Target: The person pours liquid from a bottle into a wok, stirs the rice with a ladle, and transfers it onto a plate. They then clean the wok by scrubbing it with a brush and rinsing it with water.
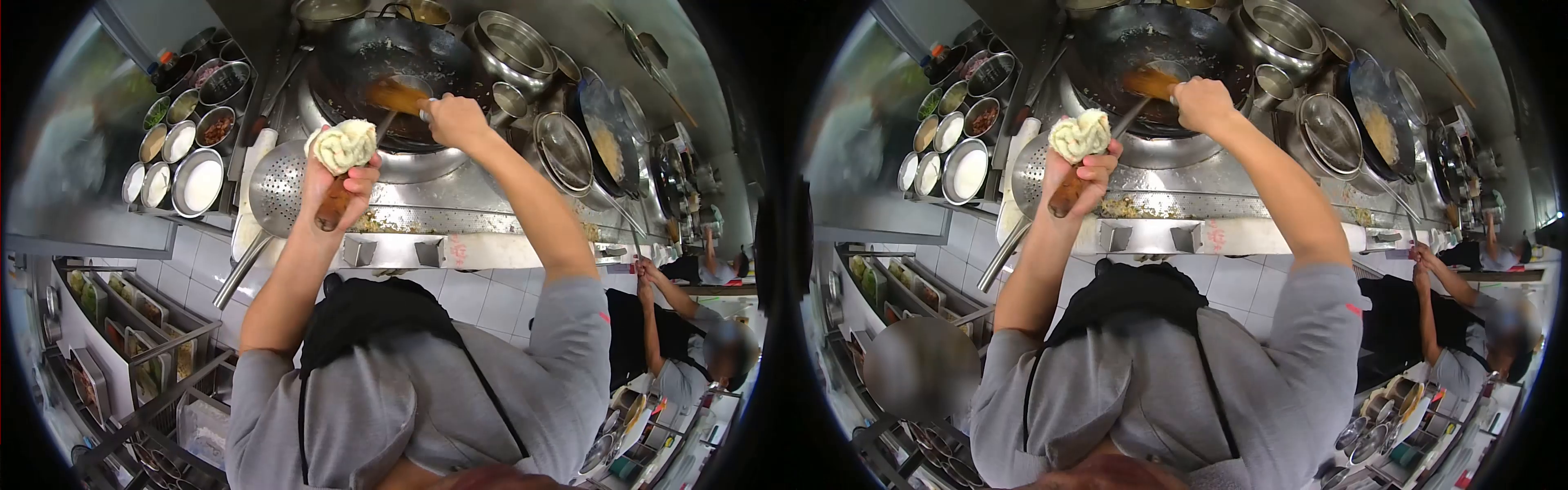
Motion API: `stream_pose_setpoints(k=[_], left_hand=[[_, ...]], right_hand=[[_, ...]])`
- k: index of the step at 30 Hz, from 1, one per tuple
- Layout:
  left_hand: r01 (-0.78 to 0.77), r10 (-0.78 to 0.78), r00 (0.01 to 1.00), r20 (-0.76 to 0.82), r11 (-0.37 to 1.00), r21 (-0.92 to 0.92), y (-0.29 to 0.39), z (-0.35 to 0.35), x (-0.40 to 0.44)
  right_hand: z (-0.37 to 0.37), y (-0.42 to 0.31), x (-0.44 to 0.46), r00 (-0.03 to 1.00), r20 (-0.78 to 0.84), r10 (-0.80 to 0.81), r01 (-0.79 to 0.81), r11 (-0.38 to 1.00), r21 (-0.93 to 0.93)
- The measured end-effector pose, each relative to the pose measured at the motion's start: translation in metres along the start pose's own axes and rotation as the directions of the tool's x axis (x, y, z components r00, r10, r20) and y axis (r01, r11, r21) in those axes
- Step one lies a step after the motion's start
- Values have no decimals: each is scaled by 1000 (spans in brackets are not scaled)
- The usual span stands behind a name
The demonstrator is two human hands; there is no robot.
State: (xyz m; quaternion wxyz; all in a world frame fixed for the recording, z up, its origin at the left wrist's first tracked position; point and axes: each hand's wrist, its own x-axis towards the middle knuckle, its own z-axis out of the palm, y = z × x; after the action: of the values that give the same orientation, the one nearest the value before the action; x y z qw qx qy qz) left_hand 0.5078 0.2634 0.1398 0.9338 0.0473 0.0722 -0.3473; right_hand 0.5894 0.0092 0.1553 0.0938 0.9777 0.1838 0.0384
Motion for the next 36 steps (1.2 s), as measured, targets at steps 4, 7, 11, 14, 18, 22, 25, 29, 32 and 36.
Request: stream_pose_setpoints(k=[4, 7, 11, 14, 18, 22, 25, 29, 32, 36], left_hand=[[-35, 35, 999, -3, 999, -10, 7, -6, -1], [-12, 13, 1000, 11, 999, -45, 3, -4, -5], [-47, 47, 999, 4, 998, -38, 0, -9, 3], [4, 0, 994, 110, 999, -44, 11, -12, 1], [-20, 19, 1000, 12, 997, 71, 1, -3, 1], [-28, 42, 998, -43, 956, 293, 13, 3, 1], [-11, 68, 990, -121, 908, 418, 20, 7, 2], [-4, 105, 984, -145, 821, 570, 27, 8, -2], [32, 173, 962, -211, 696, 717, 29, 18, -5], [55, 236, 944, -232, 578, 814, 28, 28, -10]], right_hand=[[-3, 5, 22, 952, -231, 199, -236, 961, -146], [-15, -21, 15, 972, -189, 136, -152, 986, -71], [2, -21, 27, 973, -202, 113, -125, 991, -49], [-20, -31, 30, 965, -207, 162, -179, 982, -63], [-10, -27, 27, 994, -30, 105, -104, 995, 7], [-38, -15, 25, 983, -105, 149, -158, 984, -83], [-36, -19, 8, 999, 37, 35, -32, 998, -62], [-17, 6, 15, 996, -56, 62, -72, 978, -196], [-46, -13, -7, 999, 10, 31, -29, 986, -162], [-15, 14, -3, 999, -10, 39, -40, 977, -211]])
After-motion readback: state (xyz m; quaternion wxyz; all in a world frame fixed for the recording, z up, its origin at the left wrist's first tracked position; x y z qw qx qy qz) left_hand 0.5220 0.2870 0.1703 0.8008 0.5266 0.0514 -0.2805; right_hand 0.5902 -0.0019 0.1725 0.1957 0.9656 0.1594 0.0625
